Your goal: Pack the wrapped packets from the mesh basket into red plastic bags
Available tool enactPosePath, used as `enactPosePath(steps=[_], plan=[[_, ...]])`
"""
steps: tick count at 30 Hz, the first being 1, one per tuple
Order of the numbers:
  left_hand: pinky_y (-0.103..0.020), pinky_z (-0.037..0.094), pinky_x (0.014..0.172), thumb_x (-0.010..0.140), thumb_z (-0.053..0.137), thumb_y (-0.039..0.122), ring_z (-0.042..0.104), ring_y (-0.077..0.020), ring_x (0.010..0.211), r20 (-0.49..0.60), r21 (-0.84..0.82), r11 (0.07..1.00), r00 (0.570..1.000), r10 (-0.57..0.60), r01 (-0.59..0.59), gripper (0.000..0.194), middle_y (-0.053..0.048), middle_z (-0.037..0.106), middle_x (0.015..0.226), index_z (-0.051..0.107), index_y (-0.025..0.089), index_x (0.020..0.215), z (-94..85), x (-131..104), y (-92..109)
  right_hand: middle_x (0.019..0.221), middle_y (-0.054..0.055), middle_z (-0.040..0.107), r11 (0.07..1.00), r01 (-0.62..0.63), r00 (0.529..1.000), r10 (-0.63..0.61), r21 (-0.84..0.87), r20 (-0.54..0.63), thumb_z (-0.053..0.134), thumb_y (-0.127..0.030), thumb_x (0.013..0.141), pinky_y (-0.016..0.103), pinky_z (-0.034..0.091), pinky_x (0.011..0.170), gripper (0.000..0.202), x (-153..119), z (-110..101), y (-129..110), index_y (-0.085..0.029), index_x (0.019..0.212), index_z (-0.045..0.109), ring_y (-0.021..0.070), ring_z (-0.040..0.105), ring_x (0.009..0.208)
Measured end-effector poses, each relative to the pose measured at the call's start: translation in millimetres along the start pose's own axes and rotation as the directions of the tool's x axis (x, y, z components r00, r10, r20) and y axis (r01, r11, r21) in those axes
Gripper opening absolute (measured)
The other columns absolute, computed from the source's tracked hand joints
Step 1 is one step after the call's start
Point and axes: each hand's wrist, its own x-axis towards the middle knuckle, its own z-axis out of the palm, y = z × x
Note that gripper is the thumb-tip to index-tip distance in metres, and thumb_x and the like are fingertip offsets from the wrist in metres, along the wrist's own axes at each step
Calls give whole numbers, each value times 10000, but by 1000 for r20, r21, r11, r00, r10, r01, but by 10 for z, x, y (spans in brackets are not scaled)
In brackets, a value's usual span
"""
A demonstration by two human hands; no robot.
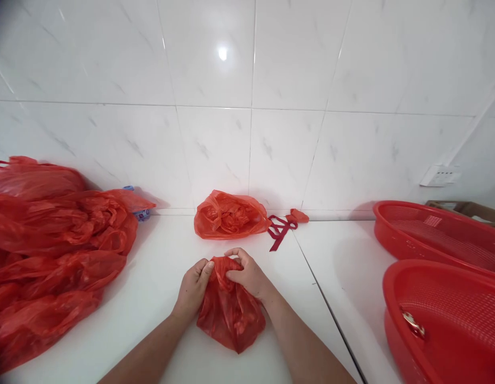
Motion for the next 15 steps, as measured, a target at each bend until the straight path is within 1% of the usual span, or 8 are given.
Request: enactPosePath(steps=[1, 3, 4, 6, 8, 10, 13, 15], plan=[[-229, 281, 529, 867, 399, 498, 311, -111, 567, 9, 13, 1000, 1000, 7, -7, 388, 56, 322, 597, 313, 206, 626, 3, -12, 10, 714, -53, 548, 992, 27, 996, -37, -126, -77, 633, -192, 675, 260, 429, 634, 449, 8, 11, 19, -258, 1106, 527, 120, 525, 626], [-230, 270, 527, 867, 397, 498, 291, -111, 570, 27, 47, 998, 999, 29, -30, 399, 55, 299, 598, 280, 208, 619, 11, -34, 30, 667, -57, 500, 923, 30, 961, -132, -383, -243, 564, -173, 694, 253, 410, 612, 443, 20, 31, 51, -258, 1128, 534, 123, 489, 603], [-231, 267, 528, 867, 398, 494, 285, -112, 572, 37, 66, 997, 998, 44, -46, 401, 55, 296, 598, 271, 209, 616, 16, -44, 38, 663, -49, 500, 877, 9, 934, -179, -480, -308, 539, -171, 700, 253, 402, 611, 403, 21, 37, 61, -248, 1095, 559, 127, 484, 606], [-233, 270, 534, 864, 411, 481, 289, -114, 576, 59, 108, 991, 995, 76, -82, 396, 54, 306, 593, 276, 207, 611, 28, -60, 50, 692, -25, 549, 804, -46, 902, -221, -593, -371, 506, -182, 713, 258, 396, 621, 309, 13, 37, 69, -238, 1002, 602, 142, 503, 634], [-236, 283, 549, 855, 435, 459, 312, -116, 579, 79, 153, 981, 991, 105, -116, 377, 53, 336, 588, 308, 205, 608, 42, -71, 57, 717, -11, 604, 768, -85, 898, -217, -635, -383, 479, -193, 729, 261, 389, 629, 256, -6, 25, 62, -246, 935, 622, 152, 528, 653], [-240, 297, 562, 843, 461, 432, 339, -118, 582, 97, 191, 971, 987, 127, -144, 344, 51, 374, 590, 345, 204, 613, 54, -80, 59, 727, -13, 635, 760, -98, 895, -214, -642, -391, 448, -189, 739, 261, 381, 627, 255, -25, 11, 46, -262, 905, 628, 155, 542, 652], [-244, 312, 575, 819, 495, 381, 374, -124, 595, 119, 220, 959, 981, 155, -179, 280, 45, 430, 610, 389, 206, 628, 71, -90, 54, 709, -22, 642, 774, -90, 873, -241, -627, -423, 439, -170, 719, 262, 367, 606, 252, -44, 5, 25, -271, 851, 629, 153, 529, 617], [-246, 319, 580, 801, 514, 355, 391, -127, 603, 126, 223, 955, 978, 169, -194, 249, 41, 453, 618, 409, 207, 631, 80, -96, 45, 703, -23, 642, 813, -51, 868, -251, -580, -428, 434, -151, 691, 265, 371, 607, 255, -49, 14, 16, -265, 811, 627, 154, 524, 612]])
